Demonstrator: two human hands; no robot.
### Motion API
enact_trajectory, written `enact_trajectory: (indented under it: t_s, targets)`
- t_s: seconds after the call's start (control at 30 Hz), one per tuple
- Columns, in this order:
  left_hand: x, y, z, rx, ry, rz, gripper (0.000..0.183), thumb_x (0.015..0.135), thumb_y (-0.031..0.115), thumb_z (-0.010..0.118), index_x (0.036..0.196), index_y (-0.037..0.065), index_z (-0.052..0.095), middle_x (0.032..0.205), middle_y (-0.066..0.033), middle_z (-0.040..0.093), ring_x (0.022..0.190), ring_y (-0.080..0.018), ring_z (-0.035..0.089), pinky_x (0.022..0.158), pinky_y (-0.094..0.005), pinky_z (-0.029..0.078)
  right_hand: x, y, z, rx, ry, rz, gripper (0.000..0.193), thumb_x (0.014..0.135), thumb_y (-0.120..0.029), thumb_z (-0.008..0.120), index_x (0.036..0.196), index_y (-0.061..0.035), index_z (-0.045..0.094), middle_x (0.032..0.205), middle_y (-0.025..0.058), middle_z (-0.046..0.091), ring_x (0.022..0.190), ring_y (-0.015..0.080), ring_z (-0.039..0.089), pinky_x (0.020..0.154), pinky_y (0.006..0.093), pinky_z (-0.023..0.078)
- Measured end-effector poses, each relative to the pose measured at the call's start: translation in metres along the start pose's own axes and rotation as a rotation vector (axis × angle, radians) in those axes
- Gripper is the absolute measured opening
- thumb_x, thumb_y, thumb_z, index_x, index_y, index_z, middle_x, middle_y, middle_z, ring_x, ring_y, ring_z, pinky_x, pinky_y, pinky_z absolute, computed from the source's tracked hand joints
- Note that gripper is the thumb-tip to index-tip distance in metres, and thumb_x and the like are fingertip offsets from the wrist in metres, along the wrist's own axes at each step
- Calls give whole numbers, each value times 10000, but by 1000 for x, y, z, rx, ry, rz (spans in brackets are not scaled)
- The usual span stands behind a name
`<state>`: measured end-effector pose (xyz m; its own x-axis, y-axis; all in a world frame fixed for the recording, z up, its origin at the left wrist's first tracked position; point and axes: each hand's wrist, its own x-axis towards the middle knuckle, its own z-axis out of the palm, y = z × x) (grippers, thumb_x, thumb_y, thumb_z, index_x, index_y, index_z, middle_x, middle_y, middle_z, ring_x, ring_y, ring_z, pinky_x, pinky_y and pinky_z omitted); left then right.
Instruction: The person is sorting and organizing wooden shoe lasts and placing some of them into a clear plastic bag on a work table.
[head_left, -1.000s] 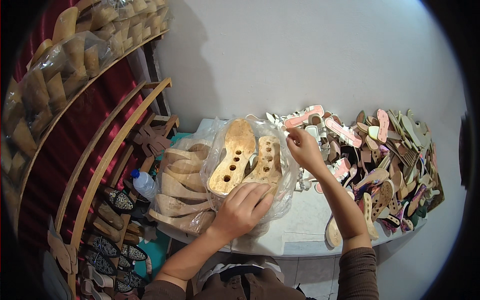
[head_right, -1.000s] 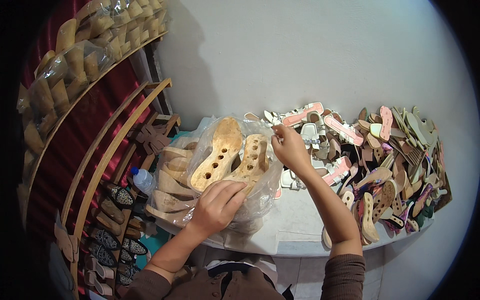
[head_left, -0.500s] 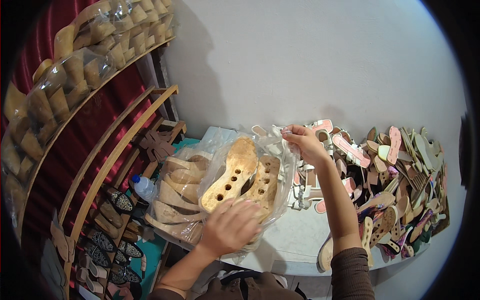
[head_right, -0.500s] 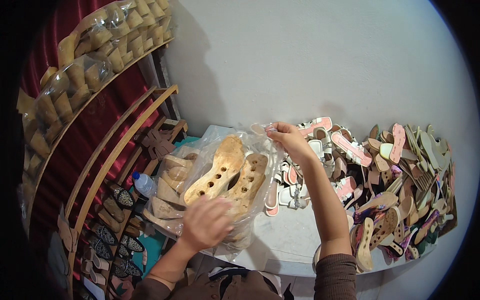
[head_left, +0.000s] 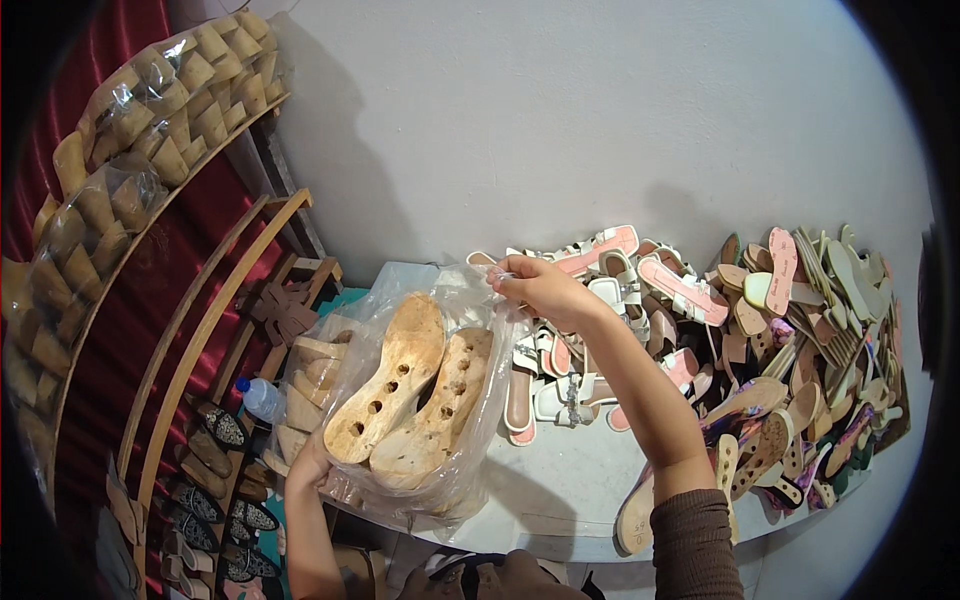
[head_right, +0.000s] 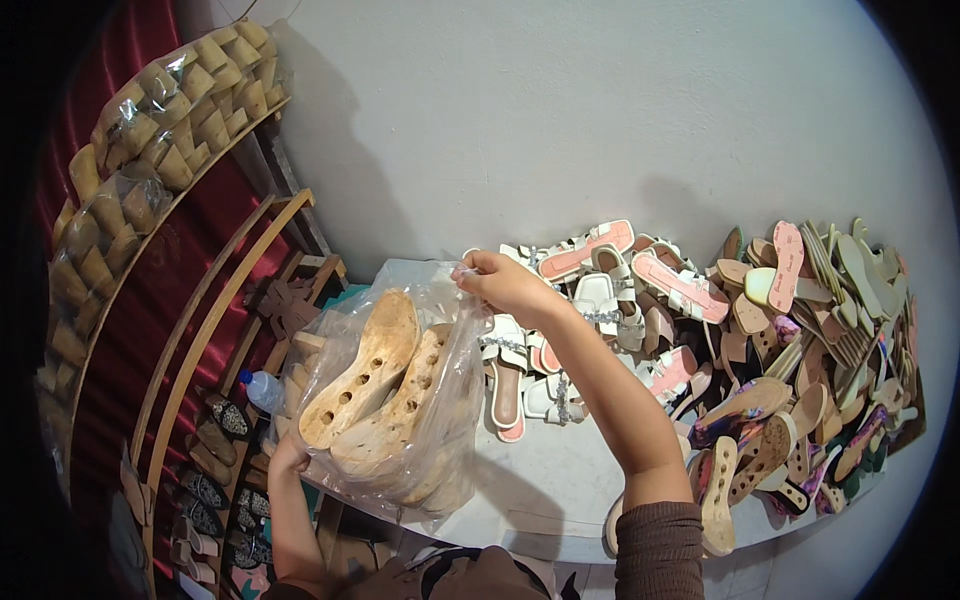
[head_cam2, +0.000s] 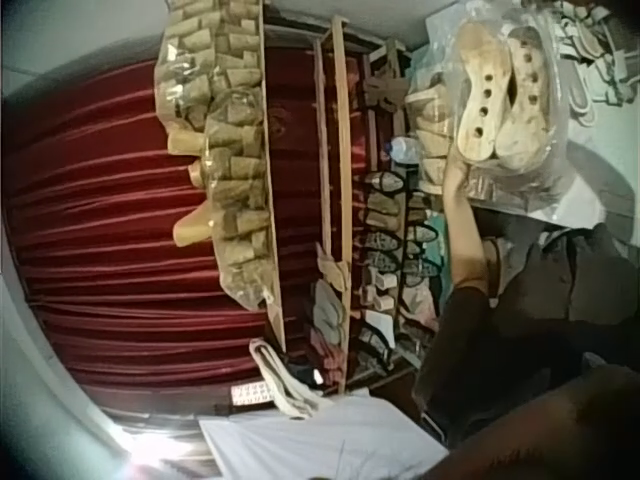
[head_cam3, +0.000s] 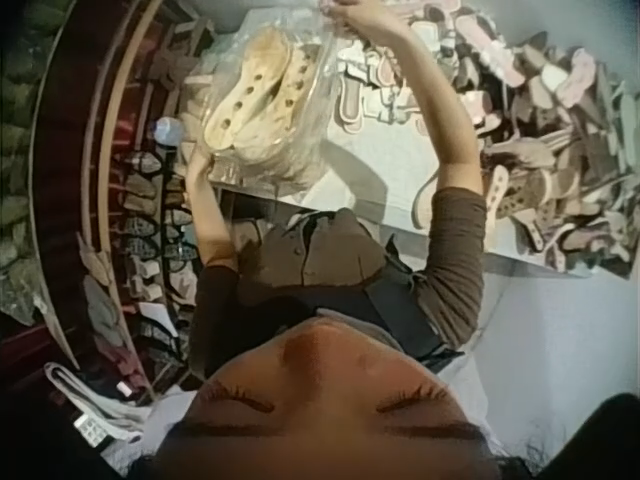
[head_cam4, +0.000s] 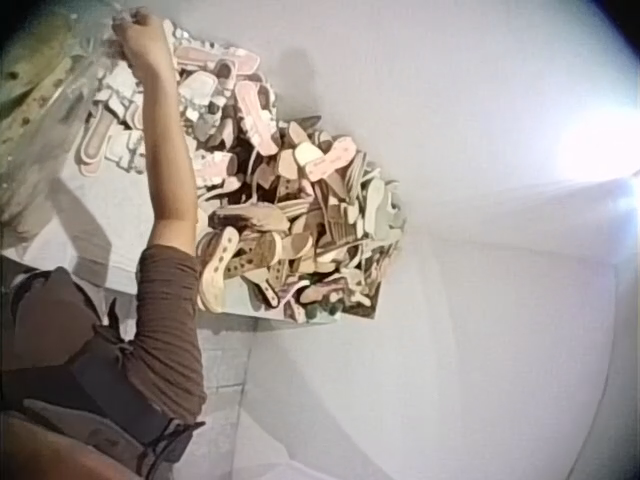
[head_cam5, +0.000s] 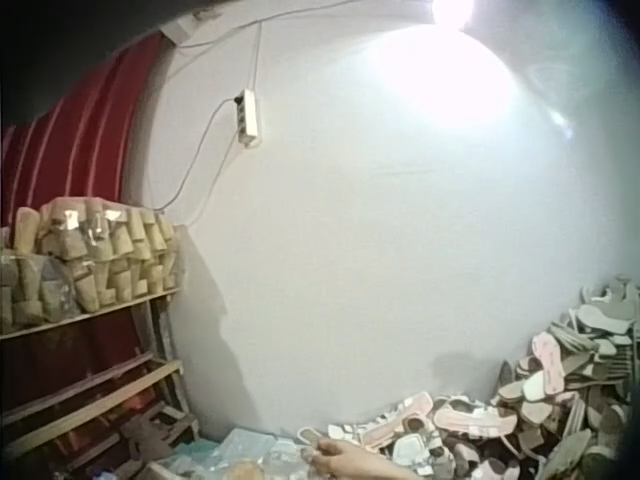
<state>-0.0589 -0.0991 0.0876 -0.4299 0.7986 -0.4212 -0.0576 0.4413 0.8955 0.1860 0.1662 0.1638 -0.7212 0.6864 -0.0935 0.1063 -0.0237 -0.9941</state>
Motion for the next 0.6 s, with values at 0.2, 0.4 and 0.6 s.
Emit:
enact_trajectory:
  t_s: [0.2, 0.4, 0.6]
  targets:
    - [6, -1, -6, -69, 91, 429, 308, 879, 75, 508, 1175, -4, 470, 1062, -81, 577, 956, -139, 544, 853, -259, 432, -8, 2, 12, -51, -54, 1, 218, 857, -211, 567, 1013, -62, 531, 863, -6, 522, 766, 76, 506, 672, 245, 434]
    - [-7, 15, -8, -183, 113, 405, 209, 943, 219, 454, 996, 22, 497, 926, -39, 568, 823, -70, 523, 757, -227, 433, -42, 28, 38, 229, 92, -41, 426, 801, -194, 637, 1171, -54, 480, 894, 48, 517, 800, 109, 495, 628, 252, 400]
    - [-10, 14, -12, -239, 86, 442, 169, 941, 193, 446, 950, 34, 504, 916, -15, 555, 819, -60, 505, 740, -203, 411, -79, 65, 62, 477, 159, 8, 651, 799, -265, 646, 1293, 5, 320, 1003, 80, 527, 841, 120, 510, 704, 277, 423]
